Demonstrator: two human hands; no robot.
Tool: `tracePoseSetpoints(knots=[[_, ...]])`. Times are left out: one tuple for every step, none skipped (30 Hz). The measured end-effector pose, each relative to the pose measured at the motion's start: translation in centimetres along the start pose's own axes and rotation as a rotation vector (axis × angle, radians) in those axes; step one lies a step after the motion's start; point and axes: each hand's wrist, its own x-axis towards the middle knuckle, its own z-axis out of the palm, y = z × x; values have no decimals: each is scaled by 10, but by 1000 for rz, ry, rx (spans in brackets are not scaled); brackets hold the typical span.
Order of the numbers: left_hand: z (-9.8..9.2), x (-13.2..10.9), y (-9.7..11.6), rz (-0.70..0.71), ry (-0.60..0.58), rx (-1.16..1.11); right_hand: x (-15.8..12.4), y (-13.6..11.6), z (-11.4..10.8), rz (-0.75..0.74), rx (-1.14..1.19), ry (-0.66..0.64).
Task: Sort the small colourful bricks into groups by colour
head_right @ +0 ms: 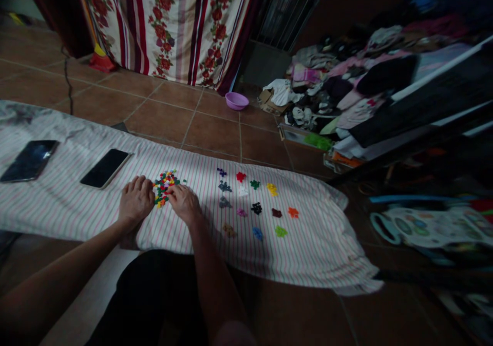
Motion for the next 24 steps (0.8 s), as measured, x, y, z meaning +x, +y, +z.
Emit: tracePoseSetpoints(knots=[[0, 0, 0, 0, -1, 4, 0, 1, 0, 19, 24, 19], [0, 0, 0, 0, -2, 9, -1, 2, 0, 41, 48, 36], [0, 0, 0, -1, -4, 14, -2, 3, -1, 65, 72, 54], [0, 0, 0, -2, -7, 19, -2, 3, -1, 93, 98, 74], [0, 0, 0, -3, -10, 24, -3, 4, -2, 124, 128, 94], [0, 0, 0, -3, -14, 27, -4, 5, -3, 159, 163, 119], [-1, 0, 0, -4, -17, 30, -5, 6, -4, 195, 201, 152], [-1, 1, 0, -4, -20, 31, -6, 6, -5, 230, 238, 191], [-1, 1, 1, -2, -23, 32, -7, 8, -6, 258, 270, 230], [-1, 1, 1, -1, -24, 32, -7, 10, -9, 279, 293, 264], [-1, 1, 1, -1, -25, 31, -7, 12, -11, 295, 304, 299], [-1, 1, 1, -1, -25, 30, -7, 16, -15, 309, 303, 332], [-1, 1, 1, -2, -25, 27, -6, 21, -20, 322, 291, 363], [-1, 1, 1, -4, -25, 26, -5, 26, -25, 337, 271, 396], [0, 1, 1, -7, -24, 25, -4, 33, -32, 354, 246, 431], [0, 1, 1, -9, -23, 24, -3, 41, -39, 373, 215, 467], [0, 1, 1, -9, -23, 23, -2, 49, -47, 392, 177, 496], [0, 1, 1, -10, -24, 21, -2, 57, -57, 411, 133, 519], [0, 1, 1, -11, -27, 18, -2, 65, -66, 431, 80, 537], [0, 1, 1, -13, -29, 12, -2, 73, -77, 450, 22, 542], [0, 1, 1, -16, -30, 5, -2, 81, -88, 470, -33, 541], [0, 1, 1, -19, -30, -4, -3, 88, -99, 499, -86, 537], [-1, 1, 2, -23, -28, -13, -3, 95, -110, 545, -147, 531], [-1, 1, 2, -26, -26, -21, -4, 101, -121, 593, -214, 520]])
